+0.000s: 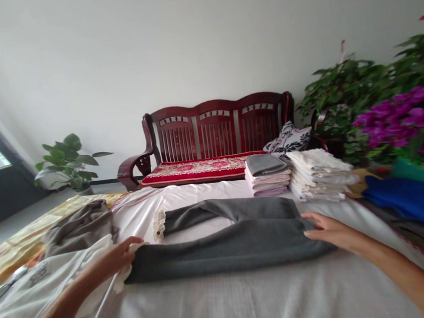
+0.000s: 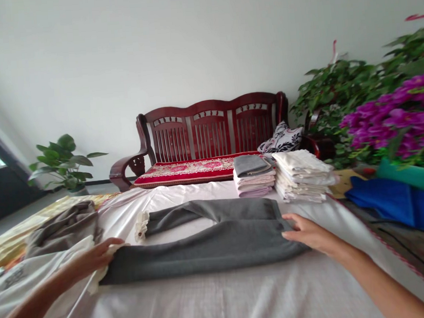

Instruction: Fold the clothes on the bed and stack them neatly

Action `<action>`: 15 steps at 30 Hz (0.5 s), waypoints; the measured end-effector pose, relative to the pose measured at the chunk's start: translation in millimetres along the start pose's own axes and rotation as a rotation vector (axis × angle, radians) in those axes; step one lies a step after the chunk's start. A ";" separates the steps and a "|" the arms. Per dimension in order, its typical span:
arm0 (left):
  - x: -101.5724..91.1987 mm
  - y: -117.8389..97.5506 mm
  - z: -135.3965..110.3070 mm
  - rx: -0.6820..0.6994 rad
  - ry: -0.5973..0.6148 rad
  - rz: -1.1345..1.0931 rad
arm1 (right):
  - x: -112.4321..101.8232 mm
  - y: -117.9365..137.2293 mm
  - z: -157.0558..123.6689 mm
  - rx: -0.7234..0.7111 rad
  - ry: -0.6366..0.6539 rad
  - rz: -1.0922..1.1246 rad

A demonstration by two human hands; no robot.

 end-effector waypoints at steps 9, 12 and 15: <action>62.1 -198.2 -30.1 0.601 -0.110 0.214 | 103.1 116.1 -21.2 -0.636 -0.076 -0.622; 121.1 -267.5 -53.4 0.833 0.037 0.256 | 173.2 126.0 -31.3 -0.735 0.020 -0.775; 152.1 -285.6 -64.2 0.924 0.108 0.308 | 199.4 114.9 -32.3 -0.756 0.050 -0.849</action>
Point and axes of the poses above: each hand's wrist, its own z-axis towards the middle knuckle, its own x-axis out of the palm, y = z × x, the point moved 9 cm from there along z, towards the middle knuckle, and after that the axes turned 9 degrees about z, right-handed, at the moved point
